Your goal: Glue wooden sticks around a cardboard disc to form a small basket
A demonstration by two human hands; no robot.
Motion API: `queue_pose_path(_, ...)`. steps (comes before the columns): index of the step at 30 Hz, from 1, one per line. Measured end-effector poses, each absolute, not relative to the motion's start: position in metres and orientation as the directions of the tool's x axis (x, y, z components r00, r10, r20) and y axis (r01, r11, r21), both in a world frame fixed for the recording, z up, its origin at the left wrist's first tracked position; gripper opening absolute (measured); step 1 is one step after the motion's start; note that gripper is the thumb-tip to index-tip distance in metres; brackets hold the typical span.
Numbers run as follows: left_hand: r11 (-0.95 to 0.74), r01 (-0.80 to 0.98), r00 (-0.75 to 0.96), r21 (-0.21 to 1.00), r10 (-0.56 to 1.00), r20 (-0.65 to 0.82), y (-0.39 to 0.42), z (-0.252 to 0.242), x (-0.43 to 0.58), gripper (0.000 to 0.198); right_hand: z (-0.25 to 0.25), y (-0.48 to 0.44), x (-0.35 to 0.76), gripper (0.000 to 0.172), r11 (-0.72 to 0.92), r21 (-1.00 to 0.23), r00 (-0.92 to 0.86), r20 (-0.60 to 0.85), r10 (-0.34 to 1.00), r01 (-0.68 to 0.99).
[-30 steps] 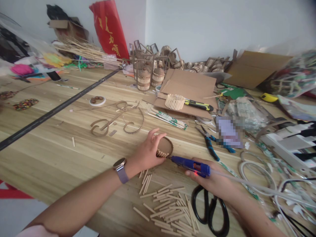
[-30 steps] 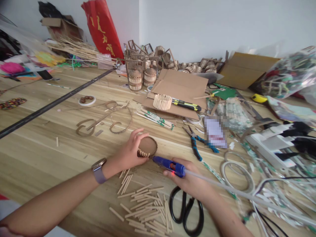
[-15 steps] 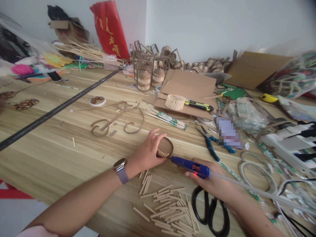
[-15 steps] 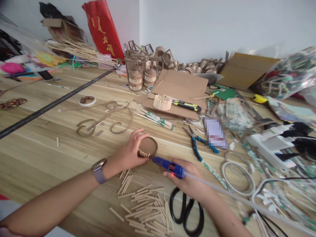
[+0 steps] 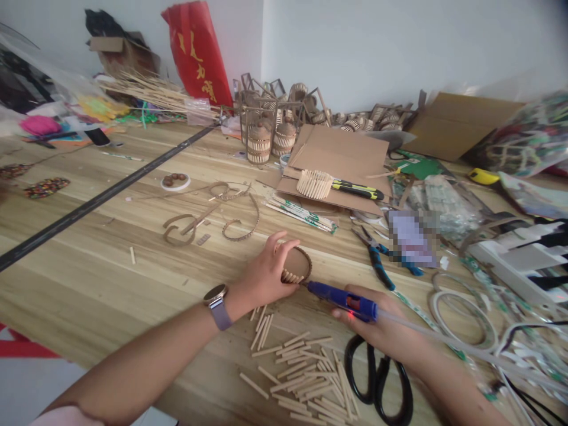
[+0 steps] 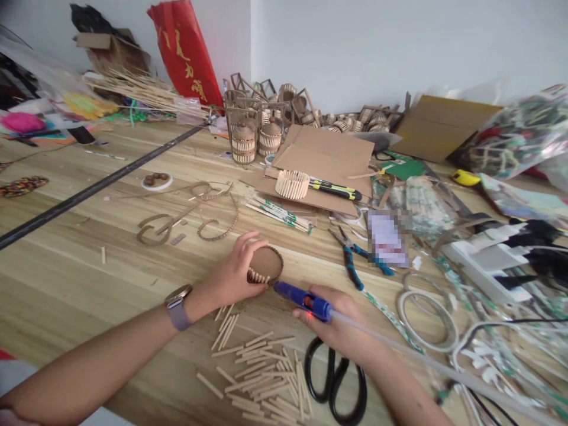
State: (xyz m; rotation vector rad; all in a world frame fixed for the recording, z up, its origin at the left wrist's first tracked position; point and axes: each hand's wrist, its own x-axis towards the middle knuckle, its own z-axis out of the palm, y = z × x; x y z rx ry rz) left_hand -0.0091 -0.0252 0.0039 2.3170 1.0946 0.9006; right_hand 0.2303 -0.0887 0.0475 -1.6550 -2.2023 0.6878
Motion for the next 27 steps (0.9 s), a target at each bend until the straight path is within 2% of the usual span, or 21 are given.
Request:
queue_pose_path(8, -0.593, 0.514, 0.475, 0.620, 0.798, 0.370, -0.025, 0.005, -0.009, 0.083, 0.044, -0.090, 0.231, 0.031, 0.228, -0.531, -0.274, -0.009, 0.962, 0.816)
queue_pose_path(12, -0.608, 0.513, 0.481, 0.607, 0.788, 0.383, -0.025, 0.004, -0.010, 0.087, 0.046, -0.089, 0.232, 0.033, 0.175, -0.608, -0.233, -0.017, 0.972, 0.774)
queue_pose_path(15, -0.632, 0.508, 0.492, 0.586, 0.771, 0.405, -0.025, 0.003, -0.010, 0.090, 0.044, -0.086, 0.238, 0.036, 0.058, -0.683, -0.108, -0.032, 0.994, 0.729)
queue_pose_path(17, -0.647, 0.503, 0.500, 0.573, 0.759, 0.418, -0.025, 0.004, -0.010, 0.089, 0.039, -0.083, 0.243, 0.045, -0.062, -0.765, -0.041, -0.115, 0.993, 0.641)
queue_pose_path(19, -0.652, 0.500, 0.502, 0.571, 0.755, 0.423, -0.025, 0.005, -0.011, 0.089, 0.036, -0.079, 0.245, 0.054, -0.204, -0.858, -0.028, -0.246, 0.969, 0.472)
queue_pose_path(21, -0.644, 0.500, 0.499, 0.579, 0.761, 0.415, -0.025, 0.005, -0.011, 0.088, 0.035, -0.077, 0.245, 0.055, -0.324, -0.908, -0.040, -0.346, 0.938, 0.265)
queue_pose_path(23, -0.630, 0.504, 0.495, 0.591, 0.772, 0.399, -0.025, 0.006, -0.011, 0.088, 0.036, -0.075, 0.246, 0.050, -0.399, -0.909, -0.055, -0.407, 0.912, 0.121)
queue_pose_path(25, -0.620, 0.507, 0.495, 0.599, 0.778, 0.387, -0.025, 0.006, -0.011, 0.087, 0.039, -0.072, 0.248, 0.047, -0.446, -0.892, -0.064, -0.450, 0.891, 0.074)
queue_pose_path(27, -0.618, 0.511, 0.494, 0.598, 0.780, 0.383, -0.025, 0.006, -0.011, 0.087, 0.041, -0.069, 0.254, 0.047, -0.454, -0.879, -0.061, -0.466, 0.882, 0.145)
